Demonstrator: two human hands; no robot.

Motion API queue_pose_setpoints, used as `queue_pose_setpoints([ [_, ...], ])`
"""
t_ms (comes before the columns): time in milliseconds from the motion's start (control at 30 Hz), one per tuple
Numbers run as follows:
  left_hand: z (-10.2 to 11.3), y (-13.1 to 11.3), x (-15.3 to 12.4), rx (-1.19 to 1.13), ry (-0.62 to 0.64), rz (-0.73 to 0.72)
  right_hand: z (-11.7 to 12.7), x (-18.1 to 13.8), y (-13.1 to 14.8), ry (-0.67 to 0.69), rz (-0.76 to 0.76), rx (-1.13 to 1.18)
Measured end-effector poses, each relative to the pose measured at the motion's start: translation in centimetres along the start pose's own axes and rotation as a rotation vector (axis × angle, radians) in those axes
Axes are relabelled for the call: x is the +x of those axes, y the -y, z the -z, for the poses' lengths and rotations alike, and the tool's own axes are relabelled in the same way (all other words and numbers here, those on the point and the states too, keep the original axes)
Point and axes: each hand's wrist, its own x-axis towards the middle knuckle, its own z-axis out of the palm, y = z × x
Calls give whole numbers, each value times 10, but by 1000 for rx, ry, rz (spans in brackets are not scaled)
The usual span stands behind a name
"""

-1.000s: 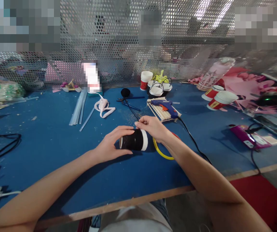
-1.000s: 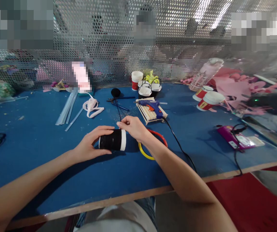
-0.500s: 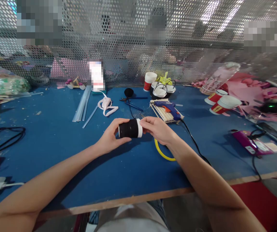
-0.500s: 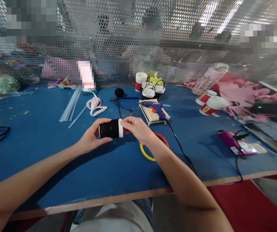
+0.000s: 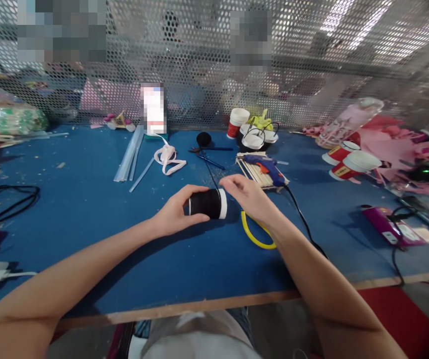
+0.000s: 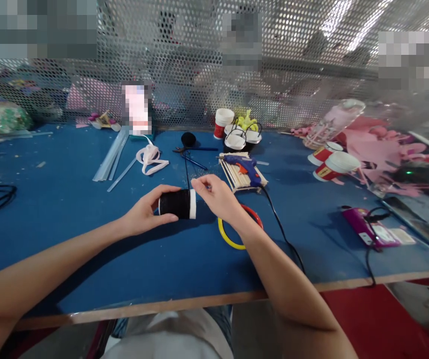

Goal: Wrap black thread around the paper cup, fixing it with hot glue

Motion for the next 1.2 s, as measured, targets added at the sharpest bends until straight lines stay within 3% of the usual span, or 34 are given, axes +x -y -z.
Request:
queue_pose_setpoints([
  [133, -1, -3, -1, 56, 49, -119, -1, 2, -2, 218, -76, 85],
  [300, 0, -6, -1, 116, 90, -162, -4, 5, -6, 157, -102, 277],
  [500, -1, -9, -3, 124, 131, -168, -6, 6, 1, 104, -63, 274],
  [733, -2, -14, -7, 209, 281, -167, -16, 13, 1, 230, -25, 251],
  [833, -1, -16, -7, 216, 304, -162, -19, 16, -5, 279, 9, 133],
  [900, 1, -17, -5, 231, 293, -140, -14, 16, -6, 209, 63, -64],
  [1033, 5, -16, -1, 251, 214, -111, 15, 15, -1, -98, 117, -399],
  [1200, 10, -8, 4, 252, 41, -32, 65, 23, -12, -518, -49, -789],
])
